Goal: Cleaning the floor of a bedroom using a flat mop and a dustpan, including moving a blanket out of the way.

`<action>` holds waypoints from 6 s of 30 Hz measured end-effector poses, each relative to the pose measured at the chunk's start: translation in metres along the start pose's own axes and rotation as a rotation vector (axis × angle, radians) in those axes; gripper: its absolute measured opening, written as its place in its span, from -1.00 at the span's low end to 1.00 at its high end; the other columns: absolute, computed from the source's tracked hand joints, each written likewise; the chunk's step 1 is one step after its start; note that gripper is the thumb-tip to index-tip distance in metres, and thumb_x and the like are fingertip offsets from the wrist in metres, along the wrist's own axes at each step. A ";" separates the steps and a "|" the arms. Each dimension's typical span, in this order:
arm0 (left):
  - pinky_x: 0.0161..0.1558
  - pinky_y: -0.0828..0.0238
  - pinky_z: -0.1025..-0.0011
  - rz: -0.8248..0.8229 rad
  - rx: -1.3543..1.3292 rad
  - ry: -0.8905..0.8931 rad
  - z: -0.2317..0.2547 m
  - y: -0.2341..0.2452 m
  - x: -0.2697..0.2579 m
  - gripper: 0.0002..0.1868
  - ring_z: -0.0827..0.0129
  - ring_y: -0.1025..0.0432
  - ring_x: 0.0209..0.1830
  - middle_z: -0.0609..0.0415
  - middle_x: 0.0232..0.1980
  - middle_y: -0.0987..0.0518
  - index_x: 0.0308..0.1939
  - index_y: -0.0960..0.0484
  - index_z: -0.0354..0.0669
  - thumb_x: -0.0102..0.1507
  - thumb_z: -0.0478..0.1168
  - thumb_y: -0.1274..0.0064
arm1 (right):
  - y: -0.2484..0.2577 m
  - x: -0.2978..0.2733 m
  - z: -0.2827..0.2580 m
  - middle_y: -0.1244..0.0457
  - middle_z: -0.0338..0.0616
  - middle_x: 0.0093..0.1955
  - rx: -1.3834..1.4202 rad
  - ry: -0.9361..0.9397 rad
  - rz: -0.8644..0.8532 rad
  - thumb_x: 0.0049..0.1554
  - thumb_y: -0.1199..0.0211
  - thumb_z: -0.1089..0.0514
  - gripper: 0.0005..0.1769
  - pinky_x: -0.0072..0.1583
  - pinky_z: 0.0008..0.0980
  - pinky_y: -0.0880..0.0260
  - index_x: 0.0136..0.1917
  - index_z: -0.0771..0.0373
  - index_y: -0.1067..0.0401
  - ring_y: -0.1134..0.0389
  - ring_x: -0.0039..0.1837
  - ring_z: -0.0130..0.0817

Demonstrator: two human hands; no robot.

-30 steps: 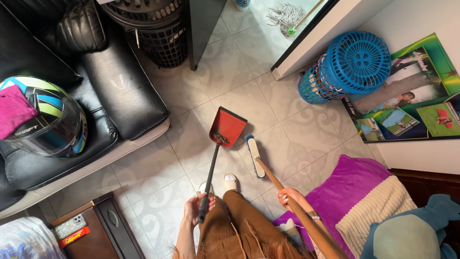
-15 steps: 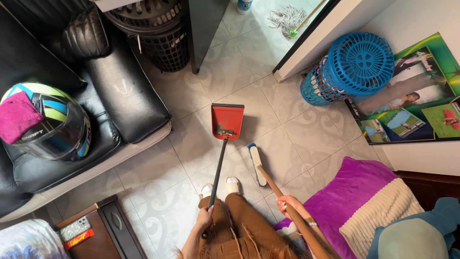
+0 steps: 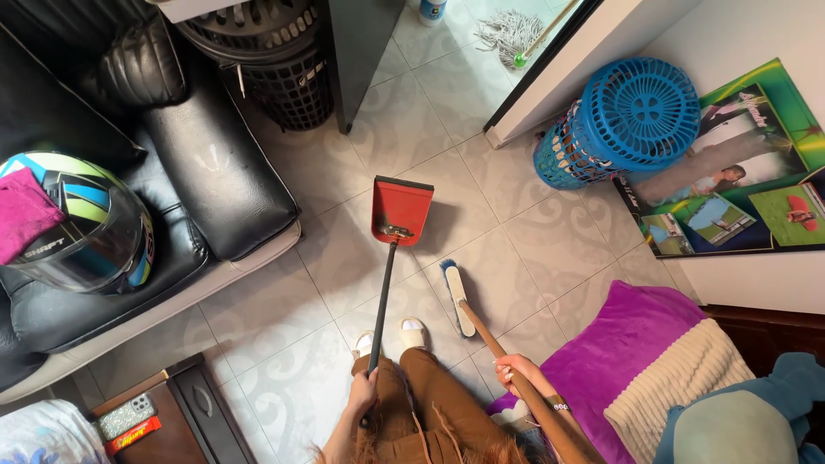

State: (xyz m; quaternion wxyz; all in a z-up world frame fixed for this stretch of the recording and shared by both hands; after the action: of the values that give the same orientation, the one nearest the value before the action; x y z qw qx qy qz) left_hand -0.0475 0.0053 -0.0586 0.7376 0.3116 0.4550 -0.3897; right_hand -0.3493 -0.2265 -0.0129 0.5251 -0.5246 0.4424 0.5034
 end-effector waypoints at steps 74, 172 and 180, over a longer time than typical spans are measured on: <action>0.08 -0.38 0.04 0.584 0.234 -0.233 0.192 0.097 -0.081 -0.65 -0.10 -0.49 0.02 -0.06 -0.10 -0.62 0.02 -0.54 0.28 0.25 0.22 0.01 | -0.230 0.066 -0.163 -0.15 0.08 -0.49 -1.131 0.385 0.125 -0.01 -0.11 0.36 -0.73 -0.48 -0.23 -0.35 -0.09 0.68 -0.27 -0.23 -0.53 -0.19; -0.04 -0.39 0.05 0.663 0.058 -0.708 0.187 0.130 -0.104 -0.76 -0.17 -0.48 -0.08 -0.13 -0.20 -0.64 -0.22 -0.59 0.01 0.13 -0.05 -0.27 | -0.193 0.030 -0.114 -0.18 0.11 -0.38 -1.253 0.426 0.086 -0.04 0.00 0.36 -0.59 -0.48 -0.21 -0.35 0.06 0.70 -0.22 -0.28 -0.46 -0.23; -0.02 -0.39 0.06 0.618 0.065 -0.726 0.188 0.127 -0.115 -0.81 -0.16 -0.50 -0.10 -0.14 -0.22 -0.64 -0.21 -0.61 -0.01 0.17 -0.12 -0.27 | -0.123 0.057 -0.087 -0.16 0.17 -0.36 -1.005 0.438 0.149 0.01 -0.02 0.35 -0.64 -0.44 -0.19 -0.36 0.04 0.70 -0.24 -0.26 -0.43 -0.15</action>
State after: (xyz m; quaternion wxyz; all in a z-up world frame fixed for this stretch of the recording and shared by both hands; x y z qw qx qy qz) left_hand 0.1098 -0.0508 0.1336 0.9201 0.2988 0.0414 -0.2497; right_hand -0.2156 -0.3022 -0.0614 0.0688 -0.7704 0.2824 0.5675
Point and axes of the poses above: each hand's wrist, its own x-axis towards the middle knuckle, its own y-axis out of the back of the hand, z = x × y, the point moved 6 cm from there along x, towards the middle knuckle
